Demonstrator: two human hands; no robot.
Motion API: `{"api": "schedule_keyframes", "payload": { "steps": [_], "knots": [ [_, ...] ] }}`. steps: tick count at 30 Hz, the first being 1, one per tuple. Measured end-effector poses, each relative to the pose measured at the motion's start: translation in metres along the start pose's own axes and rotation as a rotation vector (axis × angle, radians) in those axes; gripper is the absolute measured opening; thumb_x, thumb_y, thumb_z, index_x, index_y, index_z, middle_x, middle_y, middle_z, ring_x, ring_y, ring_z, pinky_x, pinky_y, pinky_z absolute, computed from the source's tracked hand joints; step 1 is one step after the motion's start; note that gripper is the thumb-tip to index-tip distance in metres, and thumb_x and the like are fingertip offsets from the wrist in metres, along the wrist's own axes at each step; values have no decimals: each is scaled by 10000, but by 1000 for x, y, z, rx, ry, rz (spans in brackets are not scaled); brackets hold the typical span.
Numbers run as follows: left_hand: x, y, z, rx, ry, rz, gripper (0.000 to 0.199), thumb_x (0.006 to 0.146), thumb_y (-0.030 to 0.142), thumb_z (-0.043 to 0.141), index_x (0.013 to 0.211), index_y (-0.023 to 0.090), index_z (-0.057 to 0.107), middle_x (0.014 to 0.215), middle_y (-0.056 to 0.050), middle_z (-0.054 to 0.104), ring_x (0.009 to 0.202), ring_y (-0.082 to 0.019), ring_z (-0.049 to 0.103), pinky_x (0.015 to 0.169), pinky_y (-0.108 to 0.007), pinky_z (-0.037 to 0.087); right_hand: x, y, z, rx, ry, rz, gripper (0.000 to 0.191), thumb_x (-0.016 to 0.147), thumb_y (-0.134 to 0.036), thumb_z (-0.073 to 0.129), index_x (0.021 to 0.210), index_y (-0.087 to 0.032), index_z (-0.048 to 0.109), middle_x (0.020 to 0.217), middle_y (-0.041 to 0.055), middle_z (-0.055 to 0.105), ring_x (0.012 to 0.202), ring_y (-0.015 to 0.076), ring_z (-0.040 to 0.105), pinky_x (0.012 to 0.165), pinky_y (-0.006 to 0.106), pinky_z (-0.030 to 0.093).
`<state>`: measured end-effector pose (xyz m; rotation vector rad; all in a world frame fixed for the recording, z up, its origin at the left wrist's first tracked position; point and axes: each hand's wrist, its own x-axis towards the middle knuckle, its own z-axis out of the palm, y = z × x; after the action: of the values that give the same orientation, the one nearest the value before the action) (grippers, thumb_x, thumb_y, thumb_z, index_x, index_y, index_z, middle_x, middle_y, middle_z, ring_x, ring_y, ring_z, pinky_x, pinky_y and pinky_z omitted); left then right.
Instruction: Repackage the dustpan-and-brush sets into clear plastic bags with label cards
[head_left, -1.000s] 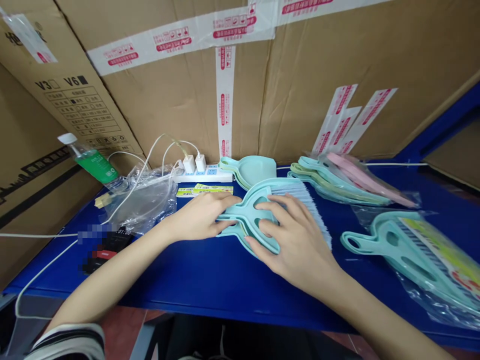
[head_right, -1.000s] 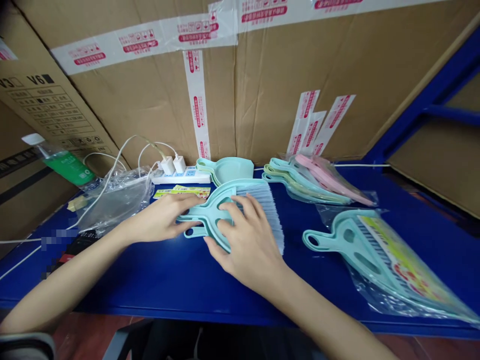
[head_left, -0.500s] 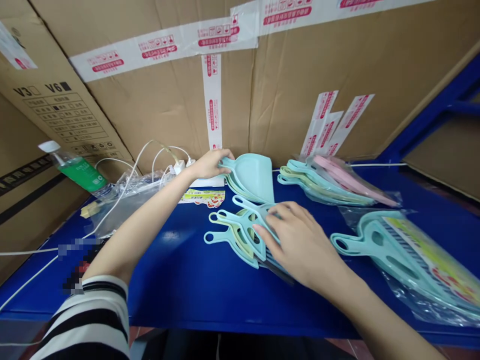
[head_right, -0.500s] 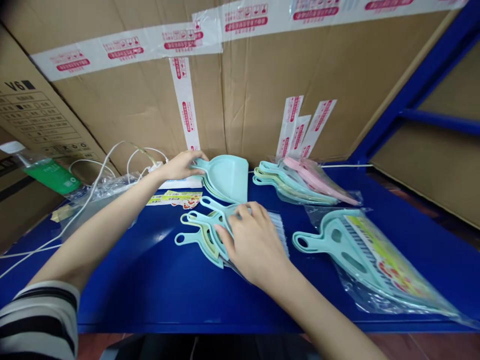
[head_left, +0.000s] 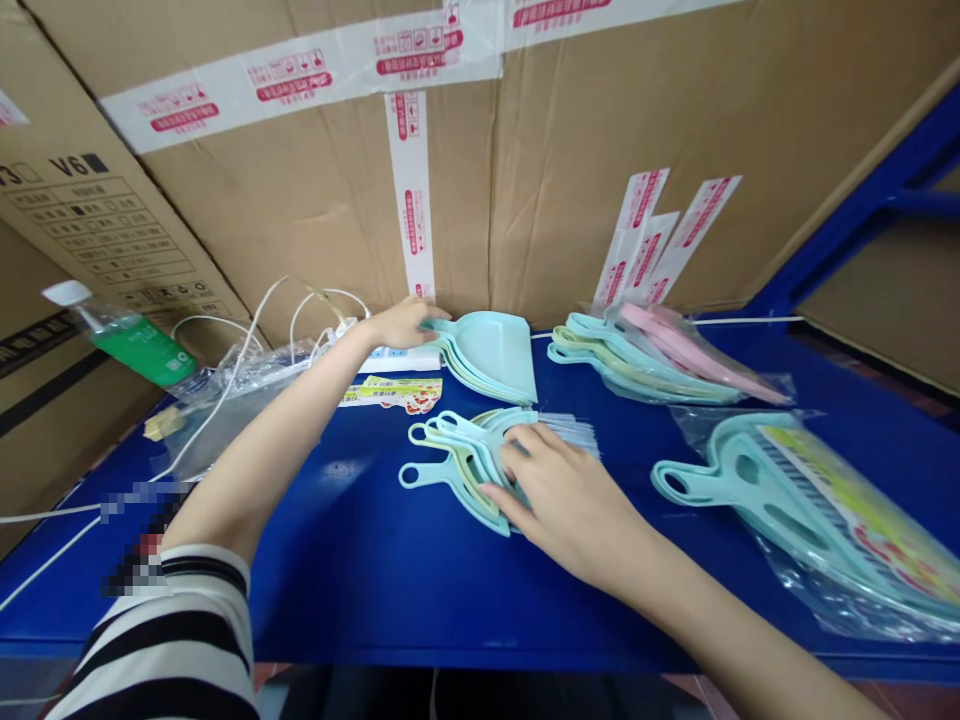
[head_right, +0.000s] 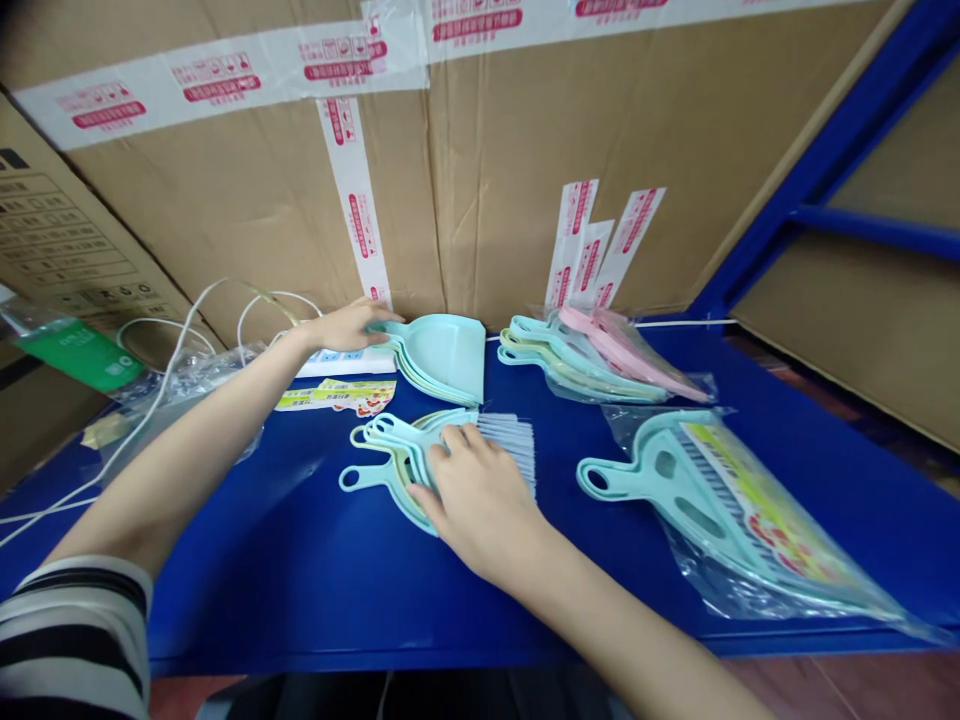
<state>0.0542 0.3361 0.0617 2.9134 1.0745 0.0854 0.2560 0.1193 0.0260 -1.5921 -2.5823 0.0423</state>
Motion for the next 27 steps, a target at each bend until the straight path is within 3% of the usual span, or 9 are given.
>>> {"api": "schedule_keyframes", "payload": {
  "steps": [11, 17, 23, 25, 27],
  "knots": [
    [5, 5, 0, 20, 15, 15, 408, 888, 385, 533, 1198, 142, 639, 1220, -104, 653, 1193, -266, 537, 1041, -413, 365, 3, 4, 5, 62, 116, 8, 64, 914, -254, 543, 905, -197, 569, 868, 69, 698, 820, 235, 654, 607, 306, 444],
    [1, 13, -2, 43, 77, -3, 388, 893, 341, 535, 1199, 120, 623, 1192, -134, 646, 1175, -285, 526, 1036, -461, 368, 5, 3, 5, 48, 130, 47, 87, 921, -251, 546, 943, -181, 591, 900, 82, 705, 857, 255, 661, 614, 319, 458],
    [-36, 65, 6, 51, 415, -19, 348, 979, 317, 398, 1142, 132, 643, 1120, -146, 644, 1088, -285, 533, 960, -453, 418, 10, 4, 7, 92, 132, 23, 91, 902, -249, 608, 960, -179, 601, 959, 86, 711, 929, 261, 664, 707, 336, 492],
    [-54, 88, 13, -27, 377, 102, 362, 1005, 329, 356, 1131, 153, 646, 1060, -111, 662, 1030, -255, 559, 928, -421, 436, 12, 3, 7, 105, 125, 18, 103, 912, -241, 594, 983, -167, 606, 980, 99, 714, 955, 265, 666, 724, 335, 493],
    [-71, 106, 21, -92, 257, 231, 362, 1010, 356, 370, 1136, 155, 643, 1041, -96, 670, 981, -237, 581, 888, -393, 451, 13, 2, 6, 107, 104, 46, 122, 939, -214, 539, 1009, -148, 613, 981, 117, 715, 951, 266, 673, 707, 322, 483]
  ]
}}
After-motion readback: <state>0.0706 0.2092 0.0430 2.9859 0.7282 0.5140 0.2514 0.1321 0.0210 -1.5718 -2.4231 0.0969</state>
